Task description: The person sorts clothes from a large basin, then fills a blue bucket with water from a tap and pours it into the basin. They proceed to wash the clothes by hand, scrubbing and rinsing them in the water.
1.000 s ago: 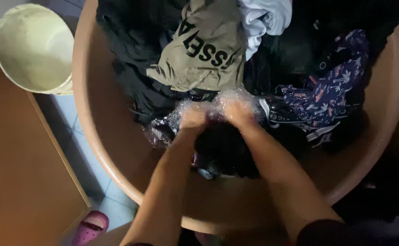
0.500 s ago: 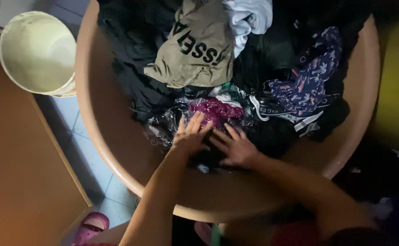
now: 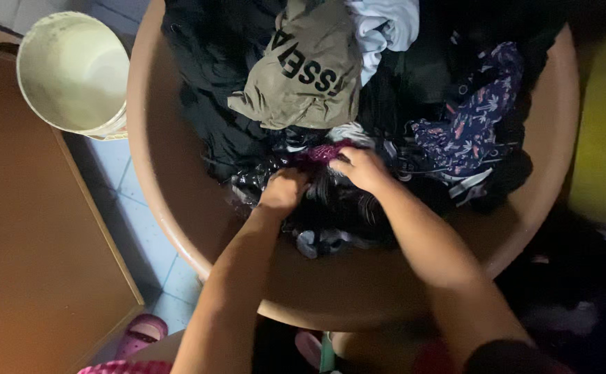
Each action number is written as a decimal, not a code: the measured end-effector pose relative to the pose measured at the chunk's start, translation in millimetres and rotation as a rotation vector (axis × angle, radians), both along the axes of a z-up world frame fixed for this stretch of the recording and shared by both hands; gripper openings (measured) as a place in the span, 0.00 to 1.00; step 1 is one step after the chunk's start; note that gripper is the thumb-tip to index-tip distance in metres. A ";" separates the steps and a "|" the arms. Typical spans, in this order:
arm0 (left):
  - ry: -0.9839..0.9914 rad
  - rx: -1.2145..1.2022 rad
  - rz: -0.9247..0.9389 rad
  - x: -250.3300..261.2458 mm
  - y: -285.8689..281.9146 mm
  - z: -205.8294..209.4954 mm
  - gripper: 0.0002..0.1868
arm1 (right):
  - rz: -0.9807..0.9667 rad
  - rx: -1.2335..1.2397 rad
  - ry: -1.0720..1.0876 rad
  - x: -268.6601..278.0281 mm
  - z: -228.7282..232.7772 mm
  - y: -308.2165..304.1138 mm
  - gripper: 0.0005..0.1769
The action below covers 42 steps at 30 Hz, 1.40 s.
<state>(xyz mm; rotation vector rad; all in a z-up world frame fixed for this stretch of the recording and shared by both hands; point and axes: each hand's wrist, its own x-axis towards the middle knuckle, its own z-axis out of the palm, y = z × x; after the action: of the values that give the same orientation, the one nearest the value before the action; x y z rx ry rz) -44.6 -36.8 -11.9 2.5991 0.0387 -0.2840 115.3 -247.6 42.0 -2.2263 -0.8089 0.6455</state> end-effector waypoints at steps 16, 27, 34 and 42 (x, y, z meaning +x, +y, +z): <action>0.568 0.292 -0.066 27.8 -31.5 157.9 0.72 | 0.319 -0.141 -0.376 -74.9 18.9 5.7 0.34; 0.518 0.169 0.039 63.7 -13.8 50.7 0.50 | 0.069 -0.529 -0.348 -14.8 -32.0 30.7 0.17; 0.223 0.179 0.034 28.3 -1.1 68.9 0.37 | -0.229 -0.210 -0.302 25.3 -54.0 34.0 0.14; 0.429 0.105 -0.323 17.7 -16.4 116.5 0.43 | 0.291 -0.261 -0.207 -70.6 51.6 -5.8 0.41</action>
<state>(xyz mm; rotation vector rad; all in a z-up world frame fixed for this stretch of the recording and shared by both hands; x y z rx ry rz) -26.9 -53.2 104.6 2.5916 -0.2223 -0.9741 44.7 -253.4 93.6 -2.4625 -1.2312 0.6975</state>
